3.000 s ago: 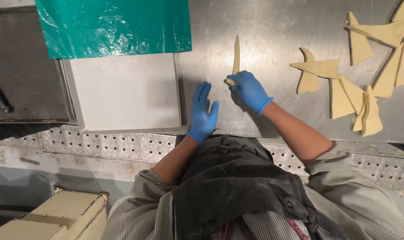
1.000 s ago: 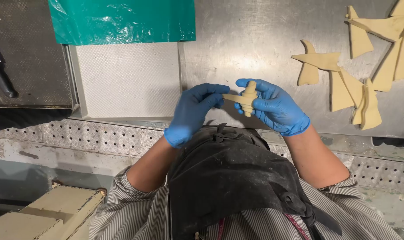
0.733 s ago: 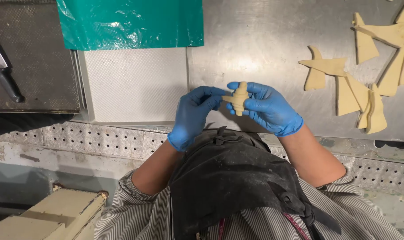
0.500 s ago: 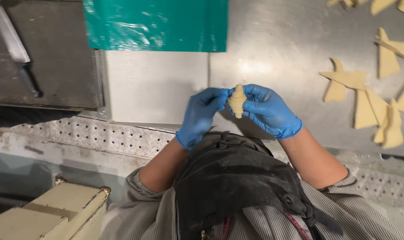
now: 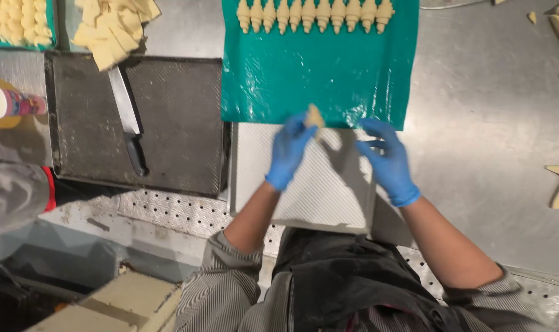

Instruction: Rolling triangular pieces of dough into croissants and arranging them on a tray.

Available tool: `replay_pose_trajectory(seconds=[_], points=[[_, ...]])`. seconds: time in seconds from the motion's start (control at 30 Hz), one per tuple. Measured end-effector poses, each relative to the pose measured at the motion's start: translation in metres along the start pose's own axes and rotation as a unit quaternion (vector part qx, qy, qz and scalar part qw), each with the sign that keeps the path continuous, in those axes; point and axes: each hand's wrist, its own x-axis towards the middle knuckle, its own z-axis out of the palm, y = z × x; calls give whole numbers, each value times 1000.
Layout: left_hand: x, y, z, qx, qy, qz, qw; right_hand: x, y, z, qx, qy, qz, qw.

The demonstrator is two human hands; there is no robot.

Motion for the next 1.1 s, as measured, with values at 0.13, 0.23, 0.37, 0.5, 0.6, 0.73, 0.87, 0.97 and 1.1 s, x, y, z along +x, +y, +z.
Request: replay_pose_trajectory(seconds=[0.13, 0.23, 0.37, 0.5, 0.6, 0.73, 0.87, 0.97, 1.1], points=[[124, 6, -77, 88, 173, 209, 959, 0, 106, -71, -297, 239, -146, 913], [184, 23, -117, 264, 280, 218, 897, -20, 133, -92, -449, 269, -152, 838], [225, 28, -125, 466, 355, 203, 784, -22, 143, -96, -506, 278, -139, 804], [241, 19, -117, 488, 349, 164, 783, -20, 147, -101, -519, 273, -110, 802], [247, 1, -117, 510, 349, 119, 777, -23, 149, -101, -520, 277, -104, 801], [255, 1, -121, 613, 322, 151, 706, -22, 143, -101, -521, 275, -101, 802], [256, 20, -110, 643, 269, 89, 712, -21, 130, -96, -516, 286, -107, 800], [251, 17, -121, 471, 278, 138, 826, -20, 118, -96, -503, 285, -122, 807], [224, 10, -123, 386, 279, 281, 833, -22, 117, -98, -502, 315, -102, 799]])
